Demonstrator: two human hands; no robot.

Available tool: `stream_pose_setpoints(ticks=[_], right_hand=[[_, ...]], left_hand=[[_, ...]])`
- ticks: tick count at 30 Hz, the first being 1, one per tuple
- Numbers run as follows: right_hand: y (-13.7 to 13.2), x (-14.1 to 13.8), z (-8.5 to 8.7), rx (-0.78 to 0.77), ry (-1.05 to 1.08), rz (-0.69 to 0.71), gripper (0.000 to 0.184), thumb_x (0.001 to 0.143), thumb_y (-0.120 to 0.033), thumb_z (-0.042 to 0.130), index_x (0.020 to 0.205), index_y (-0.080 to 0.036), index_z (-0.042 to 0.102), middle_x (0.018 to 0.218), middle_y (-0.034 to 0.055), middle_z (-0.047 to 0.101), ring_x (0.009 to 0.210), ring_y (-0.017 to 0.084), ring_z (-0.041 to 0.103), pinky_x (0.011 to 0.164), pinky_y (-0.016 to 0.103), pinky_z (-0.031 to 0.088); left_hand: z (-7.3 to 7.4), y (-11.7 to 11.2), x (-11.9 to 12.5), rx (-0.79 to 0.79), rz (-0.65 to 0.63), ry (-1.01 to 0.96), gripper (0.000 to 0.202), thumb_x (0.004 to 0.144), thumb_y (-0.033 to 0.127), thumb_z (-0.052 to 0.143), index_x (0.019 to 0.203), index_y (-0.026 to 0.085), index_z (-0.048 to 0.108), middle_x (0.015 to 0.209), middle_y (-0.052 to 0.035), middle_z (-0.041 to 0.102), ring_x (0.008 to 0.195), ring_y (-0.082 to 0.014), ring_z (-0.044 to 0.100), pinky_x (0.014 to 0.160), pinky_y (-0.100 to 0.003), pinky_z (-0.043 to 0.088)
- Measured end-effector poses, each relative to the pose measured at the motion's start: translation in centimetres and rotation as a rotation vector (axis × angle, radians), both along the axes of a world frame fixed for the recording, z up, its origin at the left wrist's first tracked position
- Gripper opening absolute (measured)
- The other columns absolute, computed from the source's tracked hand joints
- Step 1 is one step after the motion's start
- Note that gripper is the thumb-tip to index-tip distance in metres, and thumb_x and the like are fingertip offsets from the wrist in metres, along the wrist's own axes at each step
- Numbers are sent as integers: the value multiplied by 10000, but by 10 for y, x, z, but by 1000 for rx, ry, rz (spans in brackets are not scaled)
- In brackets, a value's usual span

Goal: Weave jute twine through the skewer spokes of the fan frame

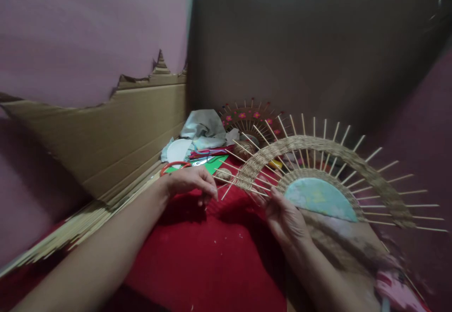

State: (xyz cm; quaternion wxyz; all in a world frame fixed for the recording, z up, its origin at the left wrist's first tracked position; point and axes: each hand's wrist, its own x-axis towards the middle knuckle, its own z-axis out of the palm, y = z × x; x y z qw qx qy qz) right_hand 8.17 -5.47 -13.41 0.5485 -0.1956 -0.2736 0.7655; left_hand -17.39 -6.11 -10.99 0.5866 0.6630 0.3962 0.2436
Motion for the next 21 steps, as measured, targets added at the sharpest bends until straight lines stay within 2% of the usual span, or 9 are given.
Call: stream_pose_setpoints(ticks=[6,8,11,14,17,21], right_hand=[[0,-5,-3,-45,-38,-44,80,642,-125,707,703,-134,657,747,26,697,782,167,655,918,384,468],[0,-5,-4,-42,-46,-23,83,650,-131,703,722,-119,664,763,46,699,792,175,655,910,377,473],[0,-3,-4,-29,-57,4,91,636,-141,717,705,-111,665,755,58,697,793,192,655,899,391,479],[-2,-1,-4,-36,-45,7,100,605,-143,742,652,-122,655,676,22,678,746,180,652,907,407,474],[-3,2,-3,-65,8,-20,113,595,-124,747,611,-148,638,638,-30,649,707,139,634,936,419,453],[-4,3,-2,-80,22,-24,106,609,-101,732,612,-150,638,641,-33,652,694,123,623,941,427,450]], left_hand=[[12,-7,10,66,-29,47,181,766,291,608,806,132,684,535,-11,612,457,-92,546,507,-210,446],[15,-8,12,147,50,54,181,753,308,622,751,131,660,543,6,580,466,-77,516,490,-196,410],[18,-6,9,252,237,105,203,741,333,627,715,132,633,529,28,515,449,-54,439,439,-178,327],[18,-4,3,289,389,199,241,733,361,621,677,127,625,482,37,456,420,-47,372,401,-182,263],[17,-2,1,310,445,214,237,731,360,618,672,130,623,477,29,467,419,-50,376,399,-185,263],[14,-2,3,244,452,103,186,722,315,637,711,130,624,514,11,531,415,-44,396,395,-180,269]])
